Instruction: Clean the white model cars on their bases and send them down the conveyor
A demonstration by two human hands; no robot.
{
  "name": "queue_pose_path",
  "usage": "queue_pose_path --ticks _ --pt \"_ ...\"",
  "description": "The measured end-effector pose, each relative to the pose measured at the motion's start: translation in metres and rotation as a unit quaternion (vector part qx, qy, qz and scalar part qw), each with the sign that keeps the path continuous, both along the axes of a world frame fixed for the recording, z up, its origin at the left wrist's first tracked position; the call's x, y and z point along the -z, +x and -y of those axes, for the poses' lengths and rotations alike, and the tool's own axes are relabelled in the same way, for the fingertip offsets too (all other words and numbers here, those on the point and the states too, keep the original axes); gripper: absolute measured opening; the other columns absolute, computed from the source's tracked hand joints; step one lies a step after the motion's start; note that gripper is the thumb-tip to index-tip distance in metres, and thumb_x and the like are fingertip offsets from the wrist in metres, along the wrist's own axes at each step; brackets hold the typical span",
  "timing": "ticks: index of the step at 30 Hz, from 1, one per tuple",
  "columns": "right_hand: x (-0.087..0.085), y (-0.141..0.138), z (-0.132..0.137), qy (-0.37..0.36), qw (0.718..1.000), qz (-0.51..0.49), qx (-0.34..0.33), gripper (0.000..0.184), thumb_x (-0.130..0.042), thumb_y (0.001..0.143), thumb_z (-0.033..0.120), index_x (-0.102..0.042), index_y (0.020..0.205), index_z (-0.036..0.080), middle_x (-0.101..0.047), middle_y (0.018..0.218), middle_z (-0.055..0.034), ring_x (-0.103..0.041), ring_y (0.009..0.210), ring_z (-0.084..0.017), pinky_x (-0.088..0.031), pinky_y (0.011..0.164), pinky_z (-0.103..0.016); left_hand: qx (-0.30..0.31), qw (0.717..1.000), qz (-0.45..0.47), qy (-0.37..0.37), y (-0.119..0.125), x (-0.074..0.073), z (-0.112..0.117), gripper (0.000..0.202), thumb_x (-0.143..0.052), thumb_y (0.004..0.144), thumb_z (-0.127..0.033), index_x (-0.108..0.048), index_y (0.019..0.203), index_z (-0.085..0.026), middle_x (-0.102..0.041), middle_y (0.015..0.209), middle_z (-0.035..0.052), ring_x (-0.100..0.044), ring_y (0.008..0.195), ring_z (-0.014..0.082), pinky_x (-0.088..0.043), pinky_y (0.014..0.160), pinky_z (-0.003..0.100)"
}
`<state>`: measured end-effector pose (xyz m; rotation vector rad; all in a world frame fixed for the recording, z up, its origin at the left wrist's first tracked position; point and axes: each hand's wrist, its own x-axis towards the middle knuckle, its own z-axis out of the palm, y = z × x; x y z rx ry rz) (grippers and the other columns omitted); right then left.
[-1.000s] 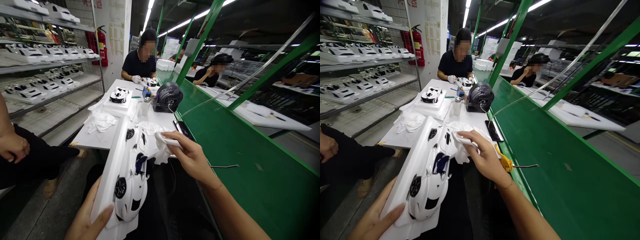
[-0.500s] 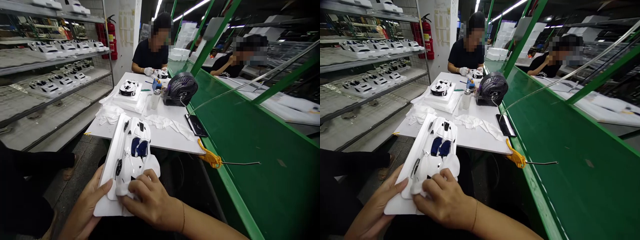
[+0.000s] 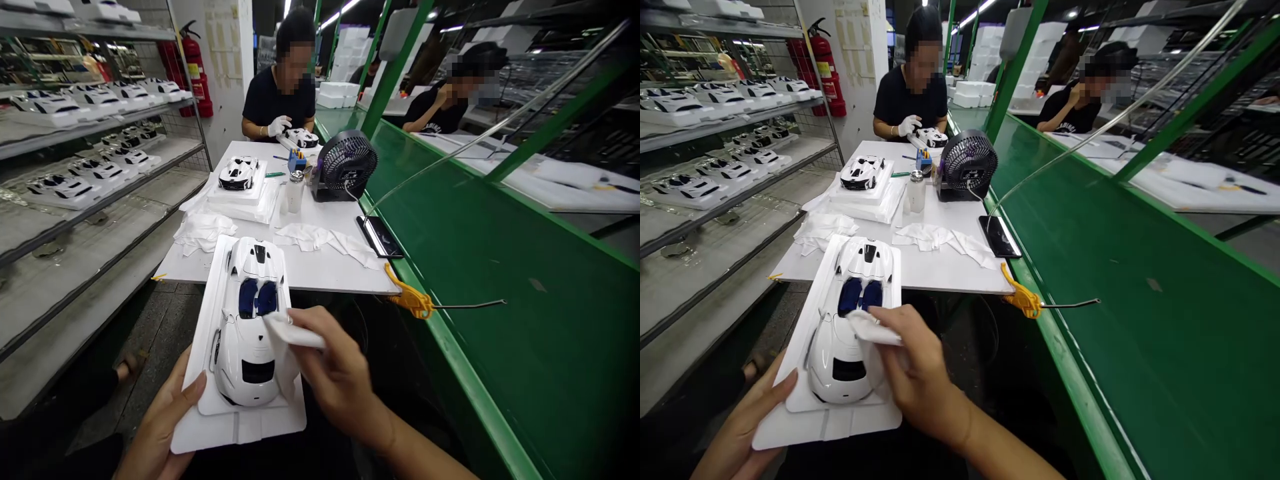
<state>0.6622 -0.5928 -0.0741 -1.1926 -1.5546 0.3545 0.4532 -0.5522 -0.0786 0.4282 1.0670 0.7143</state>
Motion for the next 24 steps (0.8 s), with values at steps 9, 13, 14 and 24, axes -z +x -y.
queue_pose_path --ticks 9,13,14,24 --pt "0.015 -0.031 0.018 0.034 0.943 0.322 -0.08 0.029 -0.043 0.089 0.012 -0.054 0.115 0.008 -0.057 0.082 -0.0097 -0.05 0.071 -0.018 -0.041 0.067 -0.036 -0.049 0.996 0.055 -0.046 -0.002 0.02 0.003 0.061 -0.066 0.072 -0.021 -0.045 0.126 -0.037 -0.069 0.106 -0.0031 -0.061 0.1 0.021 -0.047 0.089 0.027" --pt "0.02 -0.002 0.03 0.007 0.977 0.185 -0.106 0.03 -0.045 0.086 0.008 -0.057 0.113 0.017 -0.054 0.086 -0.0066 -0.05 0.075 -0.016 -0.042 0.066 -0.032 -0.069 0.994 0.048 -0.072 -0.005 0.028 0.002 0.06 -0.064 0.073 -0.021 -0.043 0.127 -0.037 -0.069 0.108 -0.0029 -0.063 0.097 0.0197 -0.046 0.092 0.029" --pt "0.021 0.004 0.027 -0.006 0.989 0.124 -0.082 0.034 -0.043 0.085 0.007 -0.055 0.115 0.018 -0.052 0.088 -0.0067 -0.05 0.077 -0.016 -0.042 0.066 -0.031 -0.073 0.994 0.039 -0.077 -0.006 0.029 0.002 0.061 -0.065 0.073 -0.02 -0.043 0.128 -0.037 -0.069 0.108 -0.0025 -0.063 0.096 0.0198 -0.046 0.092 0.029" --pt "0.037 0.001 0.003 -0.037 0.987 0.156 -0.007 0.043 -0.04 0.081 0.001 -0.052 0.121 0.015 -0.047 0.091 -0.0091 -0.043 0.077 -0.017 -0.04 0.064 -0.033 -0.11 0.986 0.028 -0.122 -0.009 0.037 0.003 0.072 -0.068 0.07 -0.018 -0.035 0.13 -0.041 -0.067 0.112 -0.0008 -0.062 0.098 0.0229 -0.047 0.09 0.032"
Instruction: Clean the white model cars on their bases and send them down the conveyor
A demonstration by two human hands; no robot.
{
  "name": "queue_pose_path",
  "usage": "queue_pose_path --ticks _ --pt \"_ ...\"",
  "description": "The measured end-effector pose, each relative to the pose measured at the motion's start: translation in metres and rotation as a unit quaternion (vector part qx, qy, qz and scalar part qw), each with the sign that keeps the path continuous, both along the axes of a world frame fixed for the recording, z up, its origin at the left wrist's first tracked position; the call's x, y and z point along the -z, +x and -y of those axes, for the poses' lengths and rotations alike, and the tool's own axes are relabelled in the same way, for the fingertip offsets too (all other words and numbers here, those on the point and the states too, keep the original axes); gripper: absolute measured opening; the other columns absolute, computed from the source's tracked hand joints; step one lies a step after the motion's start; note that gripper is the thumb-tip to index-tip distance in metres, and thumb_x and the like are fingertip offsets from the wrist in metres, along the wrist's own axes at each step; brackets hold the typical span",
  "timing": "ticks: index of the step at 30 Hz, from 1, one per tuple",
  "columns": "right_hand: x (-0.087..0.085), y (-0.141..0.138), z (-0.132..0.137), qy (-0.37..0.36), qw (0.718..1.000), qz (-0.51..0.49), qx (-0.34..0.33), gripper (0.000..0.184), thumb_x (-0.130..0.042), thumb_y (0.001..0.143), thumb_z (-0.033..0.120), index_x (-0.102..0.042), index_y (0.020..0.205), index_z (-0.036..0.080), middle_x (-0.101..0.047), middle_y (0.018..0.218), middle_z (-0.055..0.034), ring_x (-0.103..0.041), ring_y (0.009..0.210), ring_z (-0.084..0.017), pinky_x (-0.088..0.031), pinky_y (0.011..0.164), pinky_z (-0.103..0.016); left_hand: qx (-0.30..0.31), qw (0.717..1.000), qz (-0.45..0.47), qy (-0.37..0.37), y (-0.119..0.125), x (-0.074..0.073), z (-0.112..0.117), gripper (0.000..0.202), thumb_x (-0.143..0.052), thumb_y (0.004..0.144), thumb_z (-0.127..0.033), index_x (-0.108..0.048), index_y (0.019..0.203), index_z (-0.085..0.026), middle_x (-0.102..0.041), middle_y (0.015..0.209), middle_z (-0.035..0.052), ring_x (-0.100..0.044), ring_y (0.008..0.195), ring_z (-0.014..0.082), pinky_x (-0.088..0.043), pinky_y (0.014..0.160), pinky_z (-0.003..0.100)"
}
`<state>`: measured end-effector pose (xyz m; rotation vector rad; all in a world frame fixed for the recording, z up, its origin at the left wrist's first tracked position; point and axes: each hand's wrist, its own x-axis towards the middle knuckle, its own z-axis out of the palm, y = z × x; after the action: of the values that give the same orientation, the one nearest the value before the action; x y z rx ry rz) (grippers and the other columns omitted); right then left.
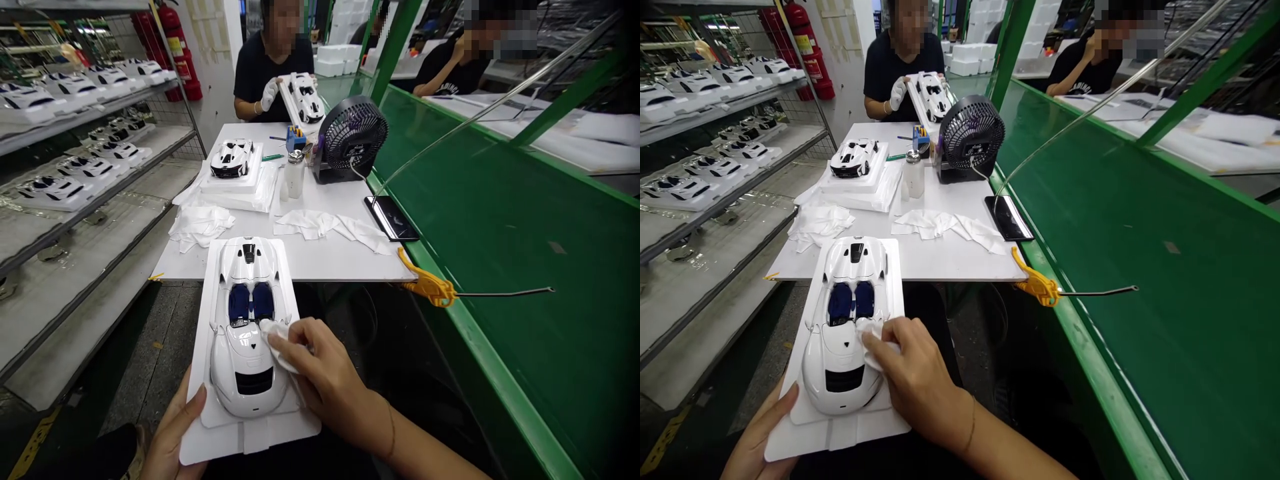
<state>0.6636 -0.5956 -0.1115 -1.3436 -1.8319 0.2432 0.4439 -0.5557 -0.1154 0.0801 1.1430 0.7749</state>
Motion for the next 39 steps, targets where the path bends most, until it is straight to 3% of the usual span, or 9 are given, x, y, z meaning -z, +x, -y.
queue_pose_path --ticks 4,9,14,21,25,28,32,35,39 --pt "-0.01 0.011 0.013 -0.02 0.996 0.045 -0.078 0.043 -0.041 0.081 0.0 -0.052 0.119 0.016 -0.049 0.089 -0.0078 -0.042 0.074 -0.016 -0.038 0.065 -0.032 0.003 0.999 -0.035 -0.003 0.0 0.005 0.0 0.072 -0.068 0.069 -0.019 -0.036 0.131 -0.039 -0.065 0.115 0.0014 -0.062 0.098 0.0242 -0.048 0.089 0.034" --pt "-0.036 0.015 -0.016 -0.009 0.998 0.01 -0.057 0.037 -0.039 0.083 0.004 -0.05 0.118 0.012 -0.05 0.093 -0.009 -0.045 0.08 -0.017 -0.039 0.069 -0.031 -0.007 0.999 -0.039 0.004 0.0 0.007 -0.002 0.071 -0.069 0.069 -0.021 -0.037 0.131 -0.036 -0.068 0.109 0.0013 -0.062 0.098 0.0241 -0.047 0.091 0.034" --pt "-0.047 -0.004 -0.043 -0.044 0.974 0.195 -0.105 0.029 -0.033 0.088 0.009 -0.056 0.106 0.013 -0.05 0.084 -0.0083 -0.04 0.07 -0.017 -0.035 0.067 -0.032 -0.002 1.0 -0.018 -0.005 0.003 0.004 -0.002 0.075 -0.067 0.071 -0.023 -0.029 0.135 -0.035 -0.07 0.105 0.0018 -0.063 0.096 0.024 -0.047 0.09 0.036" --pt "-0.039 0.023 -0.015 -0.111 0.97 0.194 -0.096 0.04 -0.042 0.08 0.002 -0.056 0.11 0.023 -0.049 0.086 -0.0063 -0.039 0.07 -0.017 -0.032 0.066 -0.032 0.007 1.0 -0.006 0.007 0.002 0.005 -0.003 0.07 -0.066 0.072 -0.019 -0.035 0.133 -0.034 -0.07 0.104 0.0003 -0.063 0.097 0.022 -0.047 0.09 0.031" --pt "-0.046 0.043 0.0 -0.207 0.946 0.122 -0.216 0.046 -0.045 0.071 -0.003 -0.061 0.102 0.026 -0.05 0.088 -0.0043 -0.046 0.076 -0.017 -0.039 0.07 -0.032 -0.004 1.0 -0.01 -0.016 0.0 0.006 -0.005 0.069 -0.066 0.072 -0.019 -0.035 0.132 -0.036 -0.072 0.1 -0.0017 -0.065 0.092 0.0191 -0.049 0.088 0.03" --pt "-0.038 0.044 -0.003 -0.213 0.959 -0.063 -0.176 0.042 -0.043 0.079 0.0 -0.059 0.109 0.024 -0.051 0.091 -0.0043 -0.051 0.082 -0.015 -0.044 0.07 -0.027 -0.011 0.999 -0.003 -0.033 -0.003 0.01 -0.005 0.071 -0.067 0.071 -0.02 -0.034 0.132 -0.039 -0.071 0.102 -0.0021 -0.065 0.089 0.0185 -0.05 0.086 0.03" --pt "-0.007 0.024 -0.014 -0.095 0.971 -0.215 -0.033 0.035 -0.039 0.087 0.007 -0.057 0.114 0.022 -0.051 0.089 -0.0054 -0.053 0.082 -0.015 -0.047 0.07 -0.029 -0.024 0.999 -0.007 -0.045 -0.005 0.015 -0.004 0.073 -0.068 0.07 -0.017 -0.034 0.131 -0.039 -0.069 0.107 -0.0012 -0.066 0.089 0.0188 -0.05 0.085 0.029" --pt "0.012 0.003 -0.006 -0.027 0.987 -0.16 -0.019 0.042 -0.038 0.085 0.005 -0.053 0.121 0.019 -0.048 0.089 -0.0069 -0.051 0.08 -0.016 -0.047 0.066 -0.031 -0.035 0.998 0.001 -0.046 -0.002 0.015 -0.004 0.072 -0.067 0.071 -0.017 -0.035 0.132 -0.038 -0.068 0.109 -0.0005 -0.066 0.088 0.0192 -0.05 0.085 0.029" --pt "0.018 -0.013 0.021 0.027 0.998 0.002 -0.05 0.038 -0.049 0.082 0.006 -0.054 0.119 0.017 -0.052 0.086 -0.0062 -0.049 0.077 -0.016 -0.043 0.064 -0.032 -0.034 0.999 0.018 -0.036 0.003 0.013 -0.001 0.074 -0.067 0.071 -0.019 -0.032 0.134 -0.036 -0.069 0.107 0.0012 -0.066 0.09 0.0222 -0.051 0.085 0.032"
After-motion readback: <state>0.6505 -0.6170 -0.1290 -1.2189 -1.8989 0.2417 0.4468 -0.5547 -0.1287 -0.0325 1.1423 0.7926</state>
